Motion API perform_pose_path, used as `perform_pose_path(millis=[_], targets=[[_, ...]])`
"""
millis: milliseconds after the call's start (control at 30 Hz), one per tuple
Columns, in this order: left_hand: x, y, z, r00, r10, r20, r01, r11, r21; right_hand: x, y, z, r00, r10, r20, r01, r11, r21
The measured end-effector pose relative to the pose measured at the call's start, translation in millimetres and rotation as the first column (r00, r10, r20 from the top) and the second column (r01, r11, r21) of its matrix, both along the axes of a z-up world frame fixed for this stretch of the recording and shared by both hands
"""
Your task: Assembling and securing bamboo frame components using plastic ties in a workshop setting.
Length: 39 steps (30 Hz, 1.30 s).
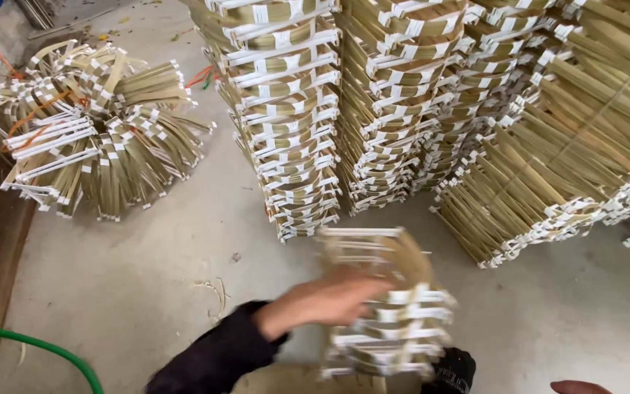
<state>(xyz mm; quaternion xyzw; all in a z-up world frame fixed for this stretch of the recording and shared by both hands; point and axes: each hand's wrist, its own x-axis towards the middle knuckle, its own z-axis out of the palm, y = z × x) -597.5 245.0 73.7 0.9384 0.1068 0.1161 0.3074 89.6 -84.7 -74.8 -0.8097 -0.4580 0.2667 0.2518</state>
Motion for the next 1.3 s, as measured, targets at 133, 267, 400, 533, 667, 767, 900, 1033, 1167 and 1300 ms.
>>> perform_pose_path(millis=[133,267,400,533,667,767,900,1033,1167,1300], targets=[[-90,-2,16,0.955,0.24,-0.173,-0.251,0.967,-0.047,-41,2,-50,0.997,0.064,-0.041,-0.068,0.992,-0.105],[-142,14,40,0.62,0.478,-0.622,-0.784,0.336,-0.522,-52,3,-103,0.991,0.106,-0.083,-0.119,0.977,-0.178],[-215,70,-35,0.511,0.67,-0.538,-0.673,0.702,0.234,-50,5,-98,0.982,0.177,-0.06,-0.186,0.948,-0.257],[-239,115,-51,0.399,0.796,-0.456,-0.694,0.587,0.417,-60,17,-80,0.989,0.132,-0.06,-0.145,0.928,-0.342],[-266,170,-155,0.541,0.827,-0.153,-0.686,0.54,0.488,-62,10,-74,0.998,0.06,-0.032,-0.067,0.923,-0.379],[-249,181,-183,0.582,0.81,0.07,-0.724,0.477,0.499,-95,2,-50,0.991,0.119,-0.062,-0.131,0.958,-0.255],[-255,207,-246,0.483,0.869,0.108,-0.798,0.386,0.463,-246,55,85,0.985,-0.143,0.098,0.162,0.962,-0.22],[-253,267,-322,0.598,0.76,0.254,-0.779,0.476,0.409,-313,60,179,1.0,0.025,-0.005,-0.026,0.976,-0.218],[-171,307,-324,0.815,0.563,0.136,-0.555,0.693,0.46,-352,65,233,0.999,0.029,-0.036,-0.03,0.998,-0.049],[-62,360,-294,0.909,0.418,0.007,-0.349,0.751,0.56,-348,59,250,0.977,0.163,-0.139,-0.15,0.983,0.103]])
